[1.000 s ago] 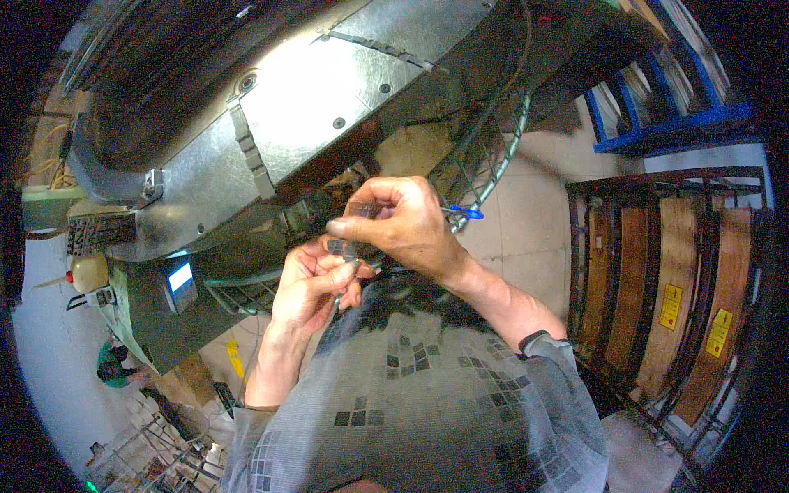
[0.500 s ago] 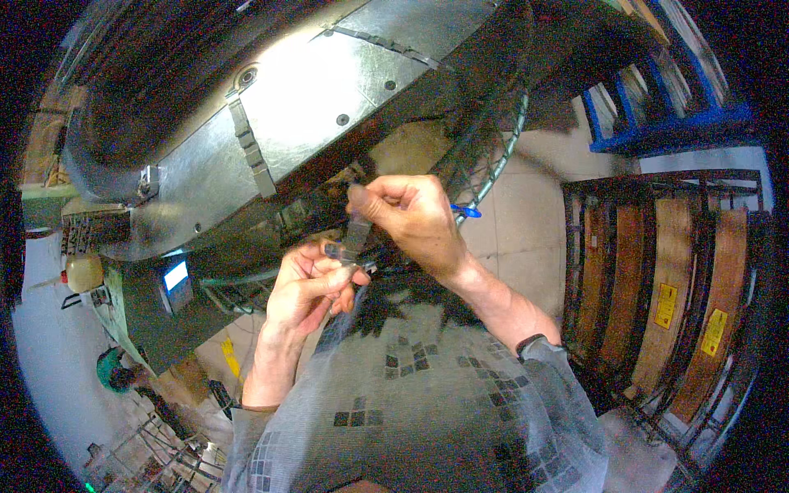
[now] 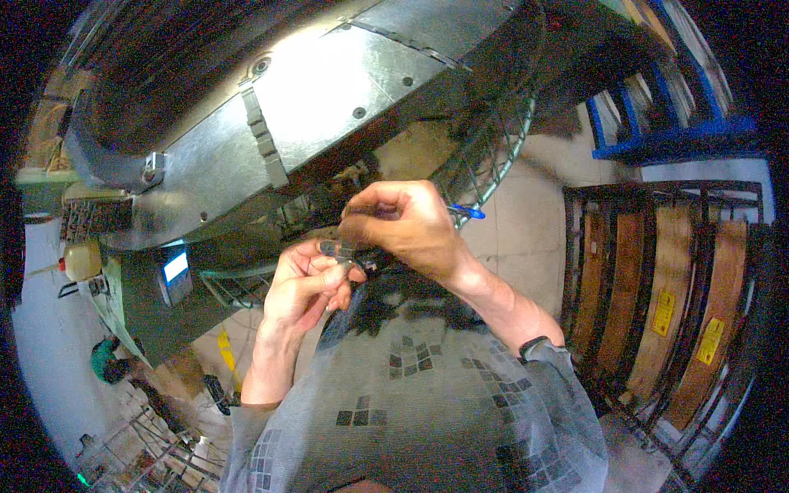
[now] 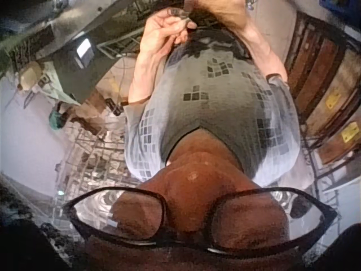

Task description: The person repeatedly picks up small metal clips from a nearby table and installs them into slots on the rim of a large circular machine. They use both hands to align and press each clip into place, occasionally retrieving more clips from a tray.

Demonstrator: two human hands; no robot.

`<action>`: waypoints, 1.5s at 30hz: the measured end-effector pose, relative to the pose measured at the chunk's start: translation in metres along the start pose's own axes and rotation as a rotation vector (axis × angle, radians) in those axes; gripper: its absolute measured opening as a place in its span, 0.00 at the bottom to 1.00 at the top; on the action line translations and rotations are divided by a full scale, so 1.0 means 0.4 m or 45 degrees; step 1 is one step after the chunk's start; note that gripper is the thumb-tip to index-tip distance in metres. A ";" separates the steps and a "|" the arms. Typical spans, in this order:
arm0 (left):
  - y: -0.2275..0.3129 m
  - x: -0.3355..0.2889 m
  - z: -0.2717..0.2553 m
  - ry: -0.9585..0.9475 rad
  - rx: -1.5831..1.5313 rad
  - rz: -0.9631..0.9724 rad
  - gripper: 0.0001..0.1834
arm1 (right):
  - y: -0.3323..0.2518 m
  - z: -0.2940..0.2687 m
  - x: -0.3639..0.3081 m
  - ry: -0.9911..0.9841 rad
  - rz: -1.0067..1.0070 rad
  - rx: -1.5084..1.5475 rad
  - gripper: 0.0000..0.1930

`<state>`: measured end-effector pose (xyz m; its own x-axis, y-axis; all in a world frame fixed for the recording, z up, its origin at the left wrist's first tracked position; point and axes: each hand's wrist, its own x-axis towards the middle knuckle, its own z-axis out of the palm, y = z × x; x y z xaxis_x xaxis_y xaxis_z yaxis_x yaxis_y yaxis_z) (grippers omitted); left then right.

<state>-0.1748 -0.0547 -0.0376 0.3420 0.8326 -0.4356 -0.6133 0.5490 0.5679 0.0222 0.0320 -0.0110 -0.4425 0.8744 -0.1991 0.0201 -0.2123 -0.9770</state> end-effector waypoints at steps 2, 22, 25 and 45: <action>0.002 -0.011 -0.001 0.039 0.000 0.057 0.14 | 0.001 0.002 0.003 0.080 0.045 0.108 0.06; 0.039 -0.065 -0.031 0.407 0.050 0.441 0.21 | 0.024 0.183 0.111 -0.368 0.244 0.087 0.13; 0.024 -0.078 -0.014 0.375 0.020 0.406 0.20 | 0.014 0.165 0.090 -0.290 0.219 0.113 0.12; 0.009 -0.065 0.095 0.218 0.082 0.281 0.18 | -0.057 0.047 0.003 -0.256 0.222 0.316 0.12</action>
<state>-0.1589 -0.0716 0.0024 0.0767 0.9109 -0.4054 -0.6114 0.3642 0.7026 0.0041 0.0297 0.0122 -0.6196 0.7175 -0.3183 -0.0965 -0.4721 -0.8763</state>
